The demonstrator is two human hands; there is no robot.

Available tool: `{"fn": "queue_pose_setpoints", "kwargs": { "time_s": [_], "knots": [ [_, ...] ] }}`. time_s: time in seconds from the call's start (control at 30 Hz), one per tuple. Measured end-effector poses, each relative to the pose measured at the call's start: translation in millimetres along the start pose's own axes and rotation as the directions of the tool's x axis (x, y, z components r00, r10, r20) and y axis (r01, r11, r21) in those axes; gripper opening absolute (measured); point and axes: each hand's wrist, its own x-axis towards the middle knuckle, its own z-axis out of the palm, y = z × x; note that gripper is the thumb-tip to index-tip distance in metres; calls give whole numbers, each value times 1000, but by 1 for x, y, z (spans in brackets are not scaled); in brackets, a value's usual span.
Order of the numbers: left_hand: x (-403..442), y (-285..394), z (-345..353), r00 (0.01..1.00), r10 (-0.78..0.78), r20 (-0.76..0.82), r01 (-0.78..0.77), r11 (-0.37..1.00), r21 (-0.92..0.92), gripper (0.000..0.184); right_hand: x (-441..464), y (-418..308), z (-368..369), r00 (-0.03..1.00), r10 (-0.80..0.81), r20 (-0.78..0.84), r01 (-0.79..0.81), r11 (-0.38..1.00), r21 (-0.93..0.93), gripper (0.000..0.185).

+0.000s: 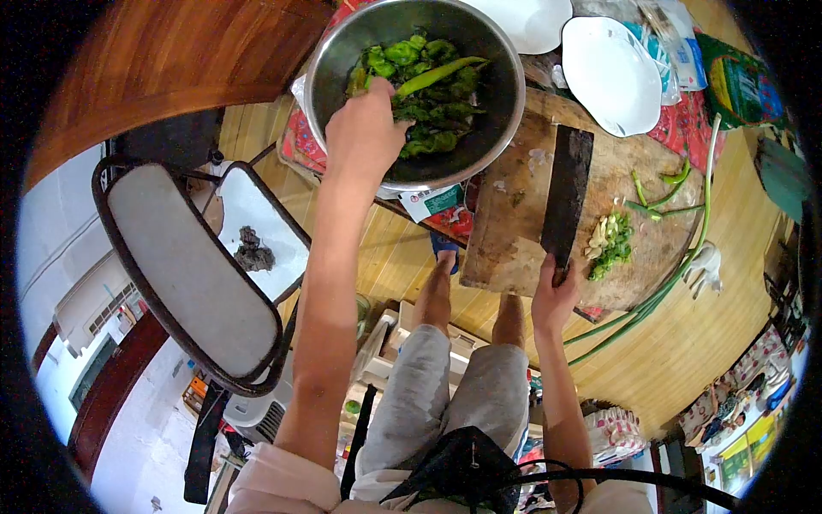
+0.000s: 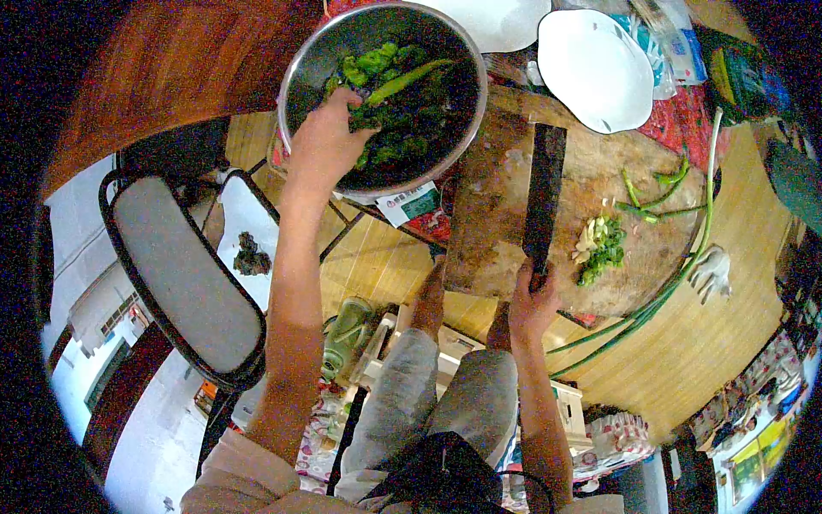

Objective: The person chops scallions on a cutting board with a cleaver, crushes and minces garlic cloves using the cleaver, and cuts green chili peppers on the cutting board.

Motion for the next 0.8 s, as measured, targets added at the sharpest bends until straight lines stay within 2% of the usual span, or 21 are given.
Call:
{"fn": "queue_pose_setpoints", "kwargs": {
  "time_s": [0.03,0.07,0.13,0.17,0.23,0.33,0.43,0.47,0.53,0.57,0.6,0.63,0.67,0.73,0.8],
  "knots": [
    [2,-3,6,999,40,-11,-40,999,32,45,0,1,0,1000,-1,0,1,1000,10,29],
    [2,0,7,999,41,-7,-41,999,32,45,-1,1,-1,1000,2,0,-2,1000,8,29],
    [4,5,11,998,57,-31,-51,982,182,51,-1,0,0,1000,5,13,-6,999,39,28],
    [3,7,6,998,58,-31,-51,982,182,51,0,-1,0,1000,6,12,-6,999,39,28],
    [-1,9,-6,978,-26,207,-16,980,200,56,0,0,-2,999,-52,-5,52,998,37,28],
    [-6,1,-5,971,-24,238,-12,989,150,54,2,2,-2,1000,10,15,-10,1000,-15,28],
    [-16,-1,-14,950,-7,312,-35,991,128,53,1,-1,-3,1000,10,21,-11,999,36,27],
    [-18,0,-14,950,-5,312,-36,991,127,53,2,-2,-4,1000,10,19,-11,999,36,27],
    [-21,0,-12,981,-3,192,-13,997,82,51,2,-3,-5,1000,-12,15,12,1000,9,27],
    [-22,-4,-7,981,-1,195,-15,996,82,51,1,-4,-6,1000,-9,14,9,1000,8,27],
    [-24,-9,-1,992,122,25,-124,990,63,52,1,-5,-6,1000,-12,19,11,999,38,27],
    [-24,-13,5,960,239,-148,-233,971,61,52,2,-5,-7,1000,-16,24,14,998,67,27],
    [-26,-7,0,960,240,-146,-233,971,61,52,2,-3,-7,1000,-14,24,12,998,66,27],
    [-29,10,-17,999,1,32,8,963,-269,52,4,1,-5,999,-35,9,34,997,63,28],
    [-29,9,-13,999,-35,-2,33,955,-295,51,4,-3,-7,1000,-14,13,13,999,51,28]
  ]
}}
